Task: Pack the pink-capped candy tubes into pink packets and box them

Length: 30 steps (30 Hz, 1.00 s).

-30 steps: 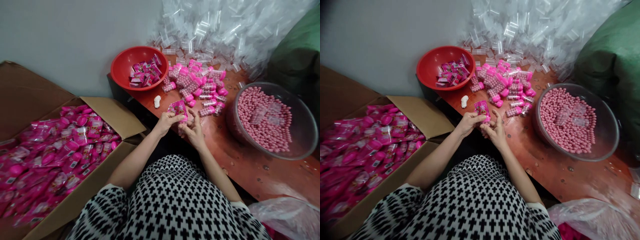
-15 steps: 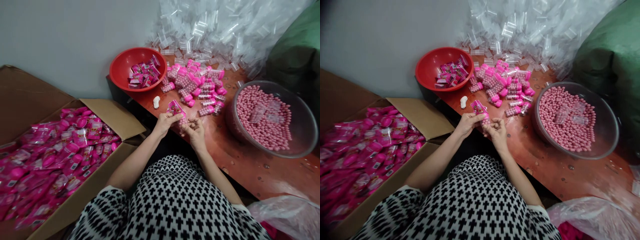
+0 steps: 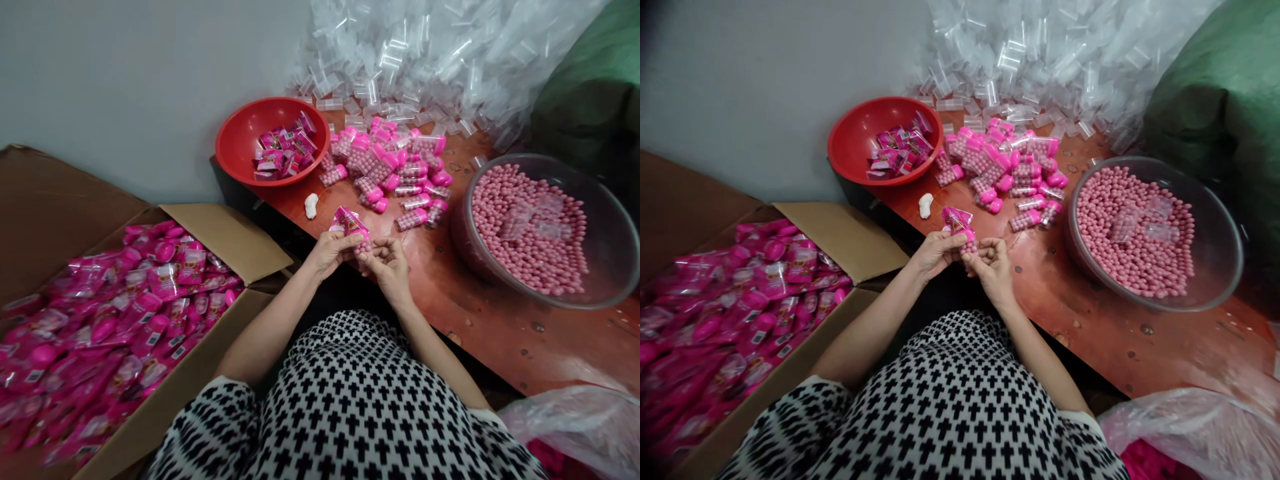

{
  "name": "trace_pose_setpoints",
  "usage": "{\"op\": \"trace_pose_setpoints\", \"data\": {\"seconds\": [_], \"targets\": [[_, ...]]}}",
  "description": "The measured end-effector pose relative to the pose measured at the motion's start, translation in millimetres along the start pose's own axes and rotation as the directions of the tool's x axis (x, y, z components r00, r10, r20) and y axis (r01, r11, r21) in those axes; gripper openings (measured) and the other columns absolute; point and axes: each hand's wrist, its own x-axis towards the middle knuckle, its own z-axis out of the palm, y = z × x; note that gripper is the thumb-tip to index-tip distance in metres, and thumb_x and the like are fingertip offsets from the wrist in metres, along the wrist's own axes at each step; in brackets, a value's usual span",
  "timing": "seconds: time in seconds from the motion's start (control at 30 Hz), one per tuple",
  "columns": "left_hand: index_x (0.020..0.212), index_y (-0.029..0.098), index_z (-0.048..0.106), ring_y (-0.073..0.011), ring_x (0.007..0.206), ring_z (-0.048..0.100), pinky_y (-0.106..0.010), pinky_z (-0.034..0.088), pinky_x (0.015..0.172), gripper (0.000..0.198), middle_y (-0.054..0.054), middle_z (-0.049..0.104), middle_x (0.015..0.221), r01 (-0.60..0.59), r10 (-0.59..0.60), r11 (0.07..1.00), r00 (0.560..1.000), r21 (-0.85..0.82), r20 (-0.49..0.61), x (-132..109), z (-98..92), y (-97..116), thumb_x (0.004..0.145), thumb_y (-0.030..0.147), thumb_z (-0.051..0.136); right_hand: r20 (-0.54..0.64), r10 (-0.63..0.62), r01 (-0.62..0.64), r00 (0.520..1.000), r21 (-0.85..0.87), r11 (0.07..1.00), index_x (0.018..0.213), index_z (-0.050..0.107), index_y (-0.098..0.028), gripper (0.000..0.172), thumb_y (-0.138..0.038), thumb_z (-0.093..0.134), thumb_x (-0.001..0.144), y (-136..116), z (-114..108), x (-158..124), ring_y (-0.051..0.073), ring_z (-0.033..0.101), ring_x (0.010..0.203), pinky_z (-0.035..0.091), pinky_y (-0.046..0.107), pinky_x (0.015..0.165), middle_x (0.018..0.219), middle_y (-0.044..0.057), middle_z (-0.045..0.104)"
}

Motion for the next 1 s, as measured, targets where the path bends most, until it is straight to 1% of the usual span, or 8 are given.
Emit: {"op": "trace_pose_setpoints", "data": {"seconds": [0.1,0.2,0.43,0.63,0.7,0.77,0.9,1.0], "targets": [[0.067,0.007,0.067,-0.0128,0.056,0.062,-0.028,0.052,0.062,0.032,-0.007,0.067,0.063,-0.040,0.037,0.999,0.996,-0.034,-0.081,0.1,3.9,-3.1,0.054,0.031,0.083,0.012,-0.044,0.045,0.999,-0.114,0.992,0.095,0.045,-0.023,0.042,-0.033,0.075,0.068,3.0,-0.9,-0.1,0.010,0.061,0.055,0.051,0.019,0.044,0.072,-0.006,0.061],[0.066,0.009,0.066,-0.0121,0.053,0.060,-0.027,0.051,0.058,0.031,-0.005,0.066,0.060,-0.047,0.039,0.995,0.995,-0.087,-0.088,1.2,6.7,-8.2,0.054,0.032,0.083,0.020,-0.077,0.079,0.997,-0.189,0.979,0.095,0.046,-0.022,0.041,-0.033,0.075,0.068,4.2,-1.9,-0.6,0.010,0.061,0.058,0.052,0.019,0.045,0.075,-0.005,0.061],[0.063,0.009,0.068,-0.0110,0.052,0.058,-0.023,0.048,0.053,0.025,-0.005,0.066,0.059,-0.016,0.013,0.998,0.999,0.069,0.040,-3.5,-2.5,-2.7,0.057,0.030,0.081,0.074,0.023,-0.025,0.997,0.035,0.999,0.092,0.043,-0.023,0.041,-0.028,0.075,0.067,-0.4,1.0,-5.6,0.010,0.059,0.049,0.049,0.019,0.041,0.063,-0.009,0.060],[0.061,0.010,0.066,-0.0107,0.050,0.058,-0.023,0.047,0.051,0.028,-0.004,0.065,0.057,-0.136,0.153,0.984,0.977,0.120,-0.148,-2.1,6.5,-11.1,0.056,0.032,0.081,0.027,-0.034,0.038,0.999,-0.158,0.987,0.095,0.045,-0.023,0.041,-0.030,0.075,0.068,2.9,-1.1,-3.7,0.010,0.061,0.055,0.051,0.018,0.043,0.070,-0.007,0.062],[0.059,0.009,0.065,-0.0099,0.046,0.056,-0.022,0.044,0.047,0.029,-0.003,0.064,0.056,-0.148,0.169,0.978,0.975,0.146,-0.145,-1.8,9.4,-13.3,0.057,0.033,0.081,0.051,0.003,0.002,0.999,-0.102,0.995,0.095,0.044,-0.024,0.042,-0.030,0.075,0.068,1.3,-2.1,-2.9,0.010,0.060,0.051,0.049,0.018,0.040,0.066,-0.008,0.062],[0.059,0.009,0.066,-0.0101,0.044,0.054,-0.023,0.042,0.044,0.029,-0.004,0.063,0.055,-0.138,0.154,0.976,0.984,0.168,-0.091,-3.7,10.7,-13.3,0.059,0.035,0.079,0.086,0.047,-0.047,0.995,0.001,0.999,0.093,0.042,-0.024,0.044,-0.030,0.076,0.066,-1.3,-2.9,-2.8,0.010,0.059,0.046,0.048,0.018,0.038,0.062,-0.009,0.062],[0.063,0.009,0.067,-0.0113,0.043,0.053,-0.025,0.045,0.045,0.029,-0.002,0.060,0.051,-0.057,0.055,0.992,0.998,0.111,0.020,-11.2,9.9,-12.6,0.061,0.035,0.078,0.078,0.066,-0.075,0.995,0.129,0.989,0.091,0.041,-0.024,0.045,-0.028,0.077,0.065,-3.1,-4.0,-2.9,0.010,0.059,0.044,0.048,0.017,0.038,0.058,-0.010,0.062],[0.065,0.008,0.066,-0.0106,0.047,0.055,-0.025,0.047,0.050,0.030,-0.003,0.061,0.055,-0.040,0.040,0.999,0.999,0.037,-0.012,-14.6,9.1,-15.7,0.059,0.035,0.080,0.060,0.076,-0.084,0.995,0.142,0.986,0.090,0.042,-0.024,0.046,-0.028,0.078,0.063,-0.2,-3.5,-1.0,0.010,0.059,0.044,0.047,0.017,0.037,0.057,-0.010,0.062]]}}
